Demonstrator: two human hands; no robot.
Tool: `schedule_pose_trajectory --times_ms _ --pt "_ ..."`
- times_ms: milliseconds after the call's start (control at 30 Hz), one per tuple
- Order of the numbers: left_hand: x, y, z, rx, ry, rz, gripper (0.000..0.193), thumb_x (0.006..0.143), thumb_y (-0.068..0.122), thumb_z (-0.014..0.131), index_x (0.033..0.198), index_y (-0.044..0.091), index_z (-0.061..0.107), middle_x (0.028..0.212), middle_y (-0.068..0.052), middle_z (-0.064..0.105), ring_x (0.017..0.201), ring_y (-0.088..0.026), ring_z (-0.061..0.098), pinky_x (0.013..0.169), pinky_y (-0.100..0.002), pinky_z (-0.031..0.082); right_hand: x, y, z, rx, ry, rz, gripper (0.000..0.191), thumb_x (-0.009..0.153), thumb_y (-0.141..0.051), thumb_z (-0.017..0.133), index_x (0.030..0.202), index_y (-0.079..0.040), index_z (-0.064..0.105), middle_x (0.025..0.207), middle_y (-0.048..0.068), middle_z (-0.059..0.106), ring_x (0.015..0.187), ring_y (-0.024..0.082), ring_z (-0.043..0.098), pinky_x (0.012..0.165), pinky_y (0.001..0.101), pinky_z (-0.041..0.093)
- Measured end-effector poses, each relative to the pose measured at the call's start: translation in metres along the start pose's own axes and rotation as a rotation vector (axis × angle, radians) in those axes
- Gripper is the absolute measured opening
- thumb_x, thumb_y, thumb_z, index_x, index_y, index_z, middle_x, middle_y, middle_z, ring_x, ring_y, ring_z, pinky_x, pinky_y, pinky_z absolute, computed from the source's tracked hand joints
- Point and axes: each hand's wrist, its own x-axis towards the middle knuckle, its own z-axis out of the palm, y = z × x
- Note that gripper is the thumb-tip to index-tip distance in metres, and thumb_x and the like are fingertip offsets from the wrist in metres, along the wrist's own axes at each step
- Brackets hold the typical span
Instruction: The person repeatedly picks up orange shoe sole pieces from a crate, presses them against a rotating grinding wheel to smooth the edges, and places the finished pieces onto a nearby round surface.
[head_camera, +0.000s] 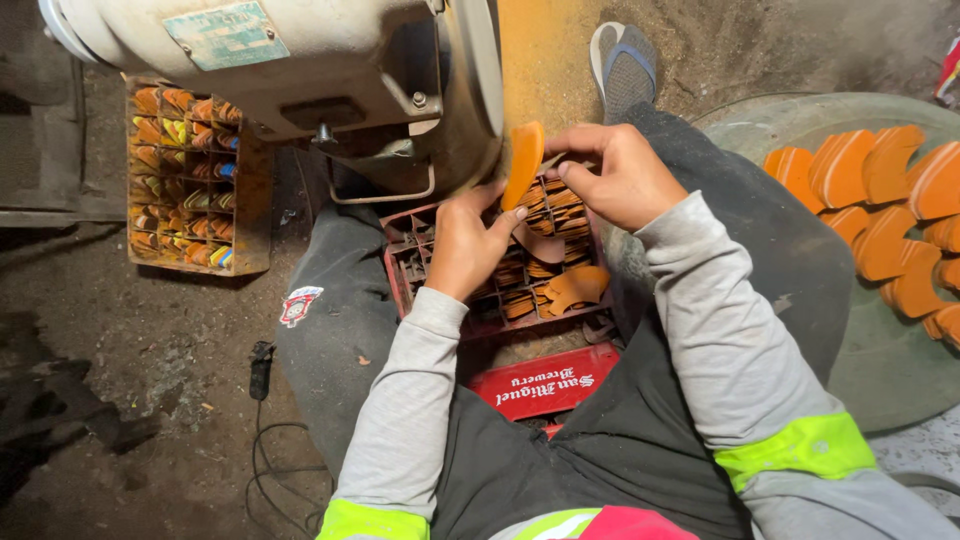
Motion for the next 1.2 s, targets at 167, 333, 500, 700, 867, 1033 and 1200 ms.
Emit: schedule_pose_trajectory --times_ms 167,333,500,700,867,1033,1200 --pt "0.021 -0.004 -0.002 -0.423 -0.14 -0.286 0.037 0.089 0.018 0.081 0.116 -0.005 0.073 0.097 -0.007 0.077 0.082 -0.01 0.065 0.077 -0.028 0.056 0.009 -0.007 0.015 -0.077 0.129 -0.146 0.036 0.091 0.003 0.058 0.125 0.001 0.069 0.112 0.014 0.069 0.098 0.021 0.071 0.082 0.0292 0.057" --pt "0.034 -0.005 -0.002 -0.81 -0.193 -0.408 0.026 0.096 0.014 0.075 0.115 -0.003 0.071 0.089 -0.002 0.071 0.076 -0.009 0.066 0.07 -0.027 0.059 0.023 -0.008 0.032 -0.155 0.257 -0.35 0.049 0.085 0.01 0.053 0.13 0.001 0.07 0.124 0.016 0.067 0.115 0.025 0.068 0.1 0.0331 0.054" --pt "0.02 -0.004 -0.002 -0.757 -0.18 -0.403 0.031 0.095 0.014 0.077 0.118 -0.006 0.072 0.088 -0.005 0.071 0.076 -0.01 0.066 0.072 -0.028 0.058 0.013 -0.005 0.033 -0.109 0.197 -0.339 0.052 0.081 0.011 0.051 0.129 0.001 0.069 0.124 0.016 0.067 0.119 0.026 0.065 0.102 0.0326 0.052" --pt "-0.004 -0.002 -0.005 0.103 -0.008 0.027 0.044 0.084 0.014 0.086 0.12 -0.008 0.073 0.112 -0.02 0.075 0.106 -0.02 0.075 0.094 -0.033 0.056 -0.002 -0.003 -0.003 0.012 -0.098 0.07 0.036 0.089 0.004 0.057 0.122 -0.002 0.072 0.108 0.011 0.072 0.093 0.021 0.068 0.078 0.0319 0.055" --pt "0.018 -0.001 -0.001 -0.343 -0.119 -0.311 0.045 0.085 0.015 0.084 0.121 -0.008 0.069 0.1 -0.011 0.073 0.087 -0.013 0.067 0.078 -0.03 0.057 0.005 -0.007 0.008 -0.088 0.099 -0.2 0.034 0.094 0.004 0.056 0.125 0.002 0.07 0.11 0.014 0.071 0.099 0.022 0.071 0.089 0.0323 0.056" --pt "0.04 -0.001 -0.009 -0.625 -0.18 -0.283 0.032 0.094 0.013 0.079 0.118 -0.007 0.072 0.096 -0.004 0.075 0.084 -0.009 0.067 0.077 -0.026 0.058 0.025 -0.011 0.026 -0.245 0.269 -0.388 0.043 0.087 0.006 0.055 0.128 0.004 0.069 0.122 0.019 0.068 0.108 0.031 0.07 0.096 0.0372 0.056" --pt "0.036 -0.005 -0.004 -0.83 -0.203 -0.424 0.028 0.095 0.013 0.077 0.115 -0.005 0.07 0.086 -0.003 0.07 0.074 -0.009 0.065 0.067 -0.025 0.056 0.026 -0.009 0.03 -0.318 0.262 -0.4 0.048 0.081 0.008 0.054 0.126 0.006 0.07 0.119 0.021 0.067 0.111 0.036 0.067 0.098 0.0391 0.054"
